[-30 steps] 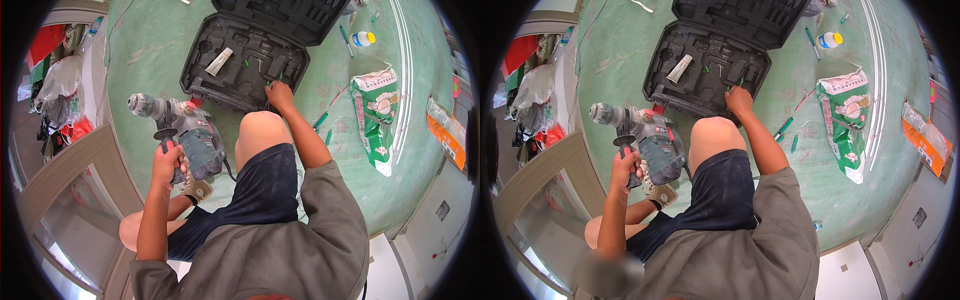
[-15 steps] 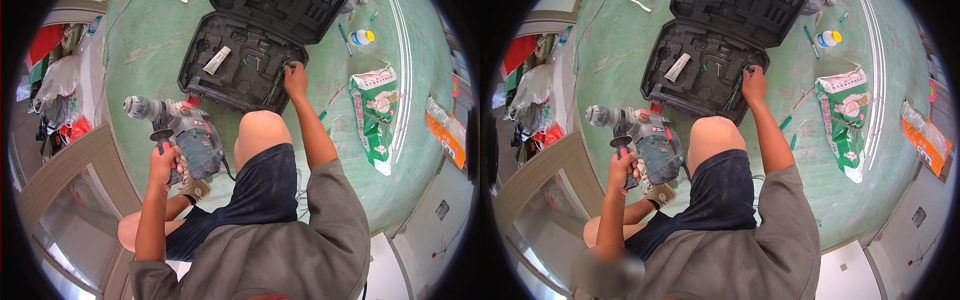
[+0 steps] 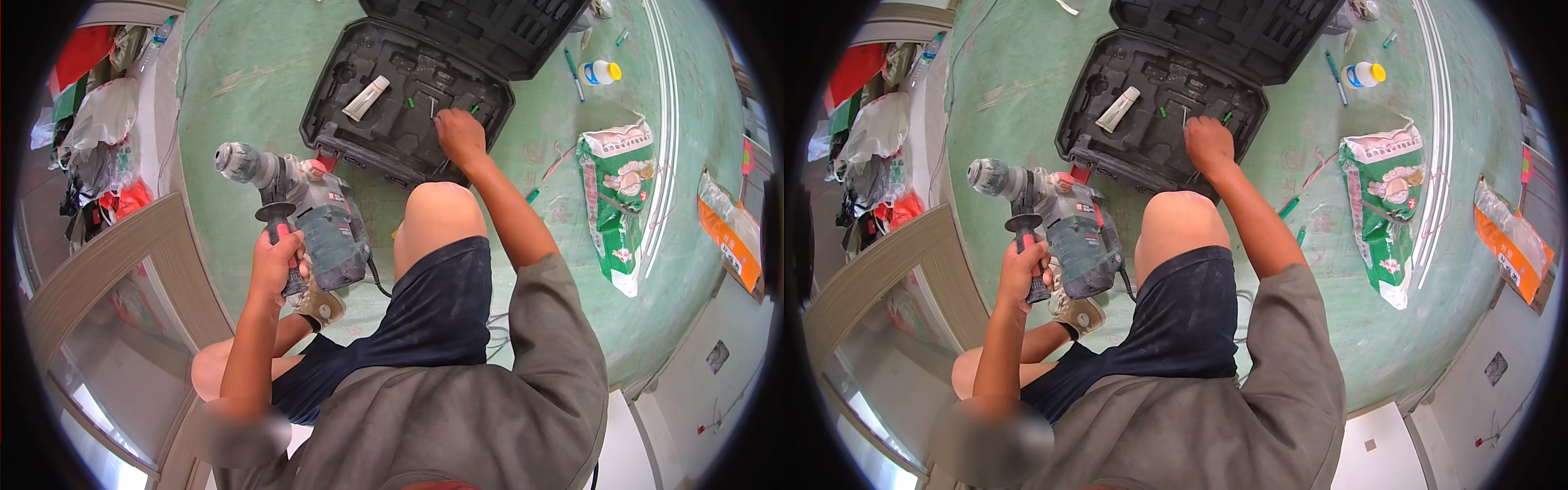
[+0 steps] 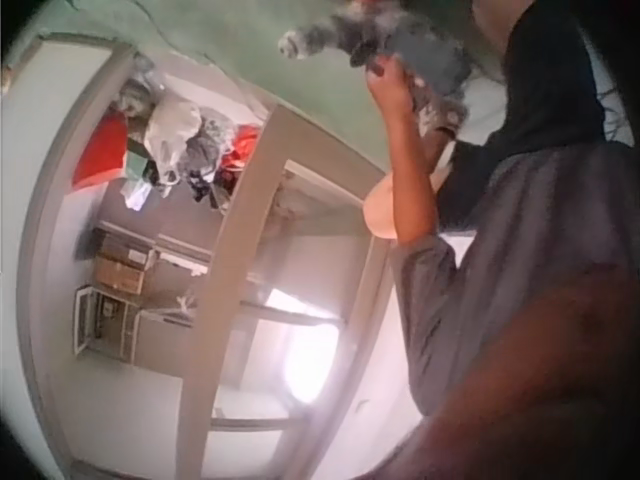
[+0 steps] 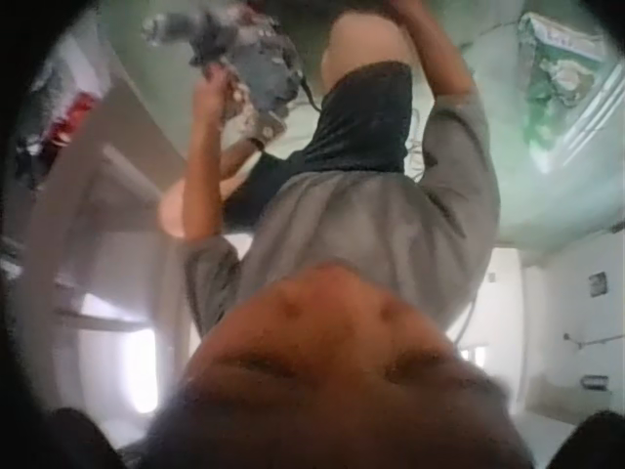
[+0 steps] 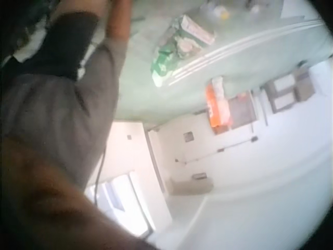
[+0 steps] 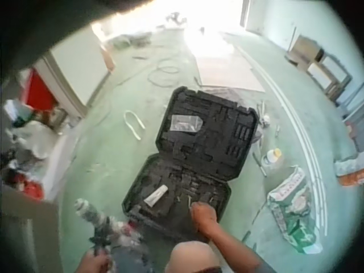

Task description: Putting a rotary hammer drill and its accessories back into a plastic carrying case.

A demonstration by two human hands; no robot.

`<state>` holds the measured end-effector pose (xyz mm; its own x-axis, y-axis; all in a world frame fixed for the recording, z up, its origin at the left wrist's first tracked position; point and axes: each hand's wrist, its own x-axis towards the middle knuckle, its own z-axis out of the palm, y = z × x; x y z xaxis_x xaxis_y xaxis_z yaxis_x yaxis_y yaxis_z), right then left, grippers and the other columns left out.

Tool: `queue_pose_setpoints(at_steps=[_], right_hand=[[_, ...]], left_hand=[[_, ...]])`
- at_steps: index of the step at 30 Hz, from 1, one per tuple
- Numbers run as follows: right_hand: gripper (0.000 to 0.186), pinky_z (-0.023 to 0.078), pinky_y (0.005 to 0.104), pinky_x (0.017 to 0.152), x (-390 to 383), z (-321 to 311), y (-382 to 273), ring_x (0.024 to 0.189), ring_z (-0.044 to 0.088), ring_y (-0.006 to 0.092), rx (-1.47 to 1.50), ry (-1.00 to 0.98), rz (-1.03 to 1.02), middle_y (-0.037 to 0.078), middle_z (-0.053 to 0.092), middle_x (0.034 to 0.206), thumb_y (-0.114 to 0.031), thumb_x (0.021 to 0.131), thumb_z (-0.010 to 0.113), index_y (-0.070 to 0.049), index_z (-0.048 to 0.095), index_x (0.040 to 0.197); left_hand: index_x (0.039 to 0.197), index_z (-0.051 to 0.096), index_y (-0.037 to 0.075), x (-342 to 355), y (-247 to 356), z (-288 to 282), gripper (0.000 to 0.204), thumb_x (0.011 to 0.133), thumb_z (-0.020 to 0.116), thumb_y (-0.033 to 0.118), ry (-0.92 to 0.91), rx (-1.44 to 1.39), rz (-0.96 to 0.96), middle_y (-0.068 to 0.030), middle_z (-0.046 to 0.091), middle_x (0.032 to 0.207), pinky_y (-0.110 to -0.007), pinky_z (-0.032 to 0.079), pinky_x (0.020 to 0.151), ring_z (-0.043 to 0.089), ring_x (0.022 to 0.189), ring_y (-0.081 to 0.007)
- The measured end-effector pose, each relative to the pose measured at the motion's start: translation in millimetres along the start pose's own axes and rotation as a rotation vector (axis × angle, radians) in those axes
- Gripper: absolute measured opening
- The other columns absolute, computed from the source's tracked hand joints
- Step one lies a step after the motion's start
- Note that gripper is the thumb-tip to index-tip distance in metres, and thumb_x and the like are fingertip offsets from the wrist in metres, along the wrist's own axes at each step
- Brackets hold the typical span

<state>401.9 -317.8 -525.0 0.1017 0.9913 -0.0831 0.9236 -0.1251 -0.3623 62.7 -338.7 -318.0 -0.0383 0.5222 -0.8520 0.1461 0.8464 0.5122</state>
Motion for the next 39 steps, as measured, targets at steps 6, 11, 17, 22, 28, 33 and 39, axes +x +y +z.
queue_pose_setpoints(at_steps=[6, 11, 17, 22, 28, 33, 39], right_hand=[[0.022, 0.057, 0.0430, 0.077, 62.7, 23.2, -2.6, 0.095, 0.070, 0.0354, -0.157, -0.385, 0.219, 0.019, 0.071, 0.103, -0.015, 0.087, 0.057, -0.005, 0.074, 0.096], [0.025, 0.057, 0.0437, 0.079, 67.6, 28.0, -2.4, 0.096, 0.069, 0.0351, -0.147, -0.351, 0.238, 0.019, 0.071, 0.102, -0.017, 0.085, 0.058, -0.002, 0.073, 0.098], [0.024, 0.055, 0.0470, 0.075, 21.5, 13.1, -11.7, 0.087, 0.068, 0.0374, 0.109, -0.503, 0.065, 0.022, 0.069, 0.096, -0.024, 0.082, 0.062, -0.002, 0.070, 0.086], [0.019, 0.053, 0.0474, 0.073, -24.5, 38.9, -31.5, 0.086, 0.066, 0.0370, 0.070, -0.506, -0.173, 0.019, 0.068, 0.093, -0.024, 0.084, 0.063, -0.005, 0.066, 0.087], [0.017, 0.053, 0.0447, 0.078, 8.2, 30.9, -31.1, 0.091, 0.064, 0.0338, 0.287, -0.166, -0.068, 0.010, 0.063, 0.102, -0.021, 0.089, 0.061, -0.011, 0.061, 0.102], [0.028, 0.048, 0.0416, 0.093, 72.0, 45.9, -48.4, 0.111, 0.056, 0.0320, 0.162, 0.286, -0.379, 0.009, 0.057, 0.119, -0.017, 0.086, 0.063, -0.015, 0.063, 0.114], [0.022, 0.048, 0.0435, 0.089, 109.4, 53.8, -53.0, 0.105, 0.057, 0.0332, 0.168, -0.149, -0.297, 0.012, 0.061, 0.105, -0.015, 0.079, 0.069, -0.012, 0.064, 0.101]], left_hand=[[0.094, 0.047, 0.007, 2.9, -0.6, -0.7, 0.018, 0.086, 0.062, 0.013, 0.013, -0.005, -0.009, -0.0045, 0.052, 0.067, -0.030, 0.042, 0.038, 0.052, 0.044, -0.0143], [0.093, 0.047, 0.006, 2.3, 0.1, -2.1, 0.018, 0.086, 0.062, 0.012, 0.017, -0.017, -0.006, -0.0047, 0.052, 0.067, -0.029, 0.043, 0.038, 0.052, 0.044, -0.0147], [0.095, 0.047, 0.006, 4.9, -5.0, -6.9, 0.020, 0.085, 0.063, 0.014, 0.012, -0.014, 0.014, -0.0044, 0.052, 0.067, -0.028, 0.043, 0.038, 0.052, 0.043, -0.0138], [0.097, 0.048, 0.007, 6.8, -1.7, -3.6, 0.022, 0.085, 0.064, 0.017, -0.003, 0.002, 0.011, -0.0043, 0.052, 0.067, -0.028, 0.044, 0.037, 0.052, 0.043, -0.0133], [0.097, 0.048, 0.007, 2.9, -3.2, -2.2, 0.022, 0.086, 0.063, 0.017, 0.003, 0.021, 0.021, -0.0044, 0.052, 0.068, -0.028, 0.043, 0.037, 0.052, 0.043, -0.0133], [0.096, 0.047, 0.005, 0.5, 0.4, 1.0, 0.021, 0.084, 0.063, 0.011, 0.011, -0.018, 0.005, -0.0052, 0.052, 0.067, -0.028, 0.044, 0.039, 0.052, 0.044, -0.0150], [0.097, 0.049, 0.007, 4.5, -5.0, -2.8, 0.020, 0.086, 0.063, 0.015, 0.039, 0.003, 0.012, -0.0042, 0.052, 0.067, -0.029, 0.043, 0.038, 0.051, 0.043, -0.0133]])
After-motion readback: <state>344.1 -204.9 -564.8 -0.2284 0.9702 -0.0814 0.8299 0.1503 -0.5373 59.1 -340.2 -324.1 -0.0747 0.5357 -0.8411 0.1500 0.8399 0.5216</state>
